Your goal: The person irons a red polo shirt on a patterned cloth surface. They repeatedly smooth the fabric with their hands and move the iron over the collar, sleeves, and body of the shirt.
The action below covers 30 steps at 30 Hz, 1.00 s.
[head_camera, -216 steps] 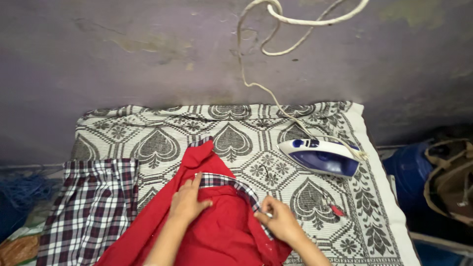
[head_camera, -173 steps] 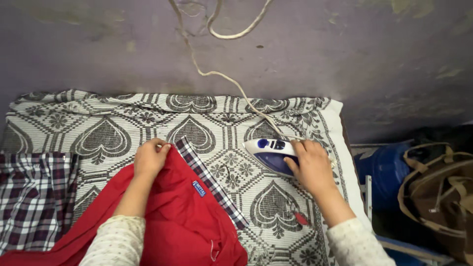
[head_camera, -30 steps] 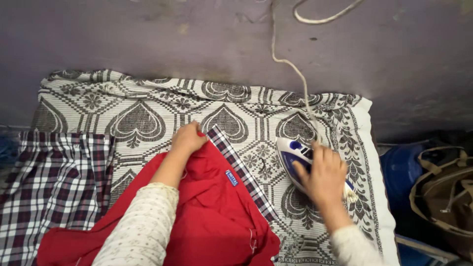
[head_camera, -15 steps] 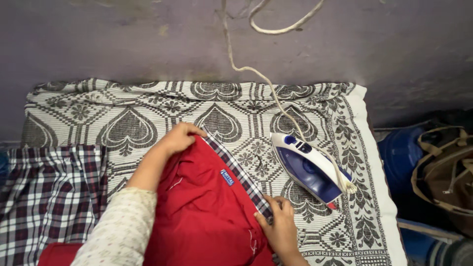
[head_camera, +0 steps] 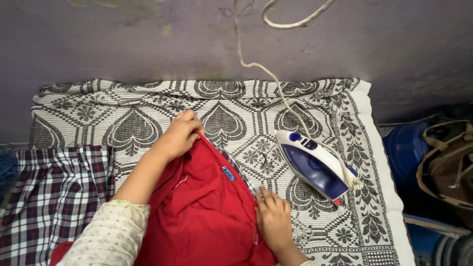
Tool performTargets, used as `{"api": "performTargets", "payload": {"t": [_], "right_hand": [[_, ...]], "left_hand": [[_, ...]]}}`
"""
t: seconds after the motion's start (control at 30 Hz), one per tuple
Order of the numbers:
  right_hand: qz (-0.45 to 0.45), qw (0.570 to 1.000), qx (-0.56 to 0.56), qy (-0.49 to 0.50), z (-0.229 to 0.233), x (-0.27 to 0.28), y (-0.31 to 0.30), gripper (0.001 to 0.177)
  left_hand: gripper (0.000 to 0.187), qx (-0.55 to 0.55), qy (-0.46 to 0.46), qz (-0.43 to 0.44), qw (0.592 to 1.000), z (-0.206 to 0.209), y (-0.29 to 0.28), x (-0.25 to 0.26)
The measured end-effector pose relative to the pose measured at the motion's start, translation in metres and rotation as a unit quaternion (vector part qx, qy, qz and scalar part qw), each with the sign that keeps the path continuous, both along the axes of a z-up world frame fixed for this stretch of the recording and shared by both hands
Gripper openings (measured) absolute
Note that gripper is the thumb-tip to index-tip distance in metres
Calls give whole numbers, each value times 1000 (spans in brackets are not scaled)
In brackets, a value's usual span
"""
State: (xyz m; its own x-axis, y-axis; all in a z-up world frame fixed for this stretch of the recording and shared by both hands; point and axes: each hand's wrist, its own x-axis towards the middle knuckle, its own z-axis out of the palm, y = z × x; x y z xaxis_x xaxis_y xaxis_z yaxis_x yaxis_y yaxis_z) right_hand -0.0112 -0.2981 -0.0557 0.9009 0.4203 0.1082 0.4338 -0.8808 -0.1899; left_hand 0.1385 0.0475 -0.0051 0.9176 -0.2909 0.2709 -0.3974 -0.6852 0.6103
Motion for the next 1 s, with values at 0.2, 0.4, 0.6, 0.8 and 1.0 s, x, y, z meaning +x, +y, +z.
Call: {"api": "performTargets", "payload": {"t": [0.2, 0.4, 0.6, 0.8, 1.0], "right_hand": [[-12, 995, 101, 1, 9, -3, 0, 21], [-39, 989, 144, 20, 22, 2, 8, 29], [-174, 914, 311, 194, -1, 4, 6, 14], [-272, 862, 324, 280, -19, 19, -18, 14], [-165, 973, 102, 128, -6, 27, -28, 24]], "left_hand": [[12, -75, 163, 5, 984, 0, 3, 11], [9, -229, 249, 6, 941, -9, -7, 31], [11, -232, 250, 11, 940, -16, -4, 46], [18, -166, 235, 93, 953, -65, -18, 53], [27, -125, 191, 247, 942, -129, -49, 55]]}}
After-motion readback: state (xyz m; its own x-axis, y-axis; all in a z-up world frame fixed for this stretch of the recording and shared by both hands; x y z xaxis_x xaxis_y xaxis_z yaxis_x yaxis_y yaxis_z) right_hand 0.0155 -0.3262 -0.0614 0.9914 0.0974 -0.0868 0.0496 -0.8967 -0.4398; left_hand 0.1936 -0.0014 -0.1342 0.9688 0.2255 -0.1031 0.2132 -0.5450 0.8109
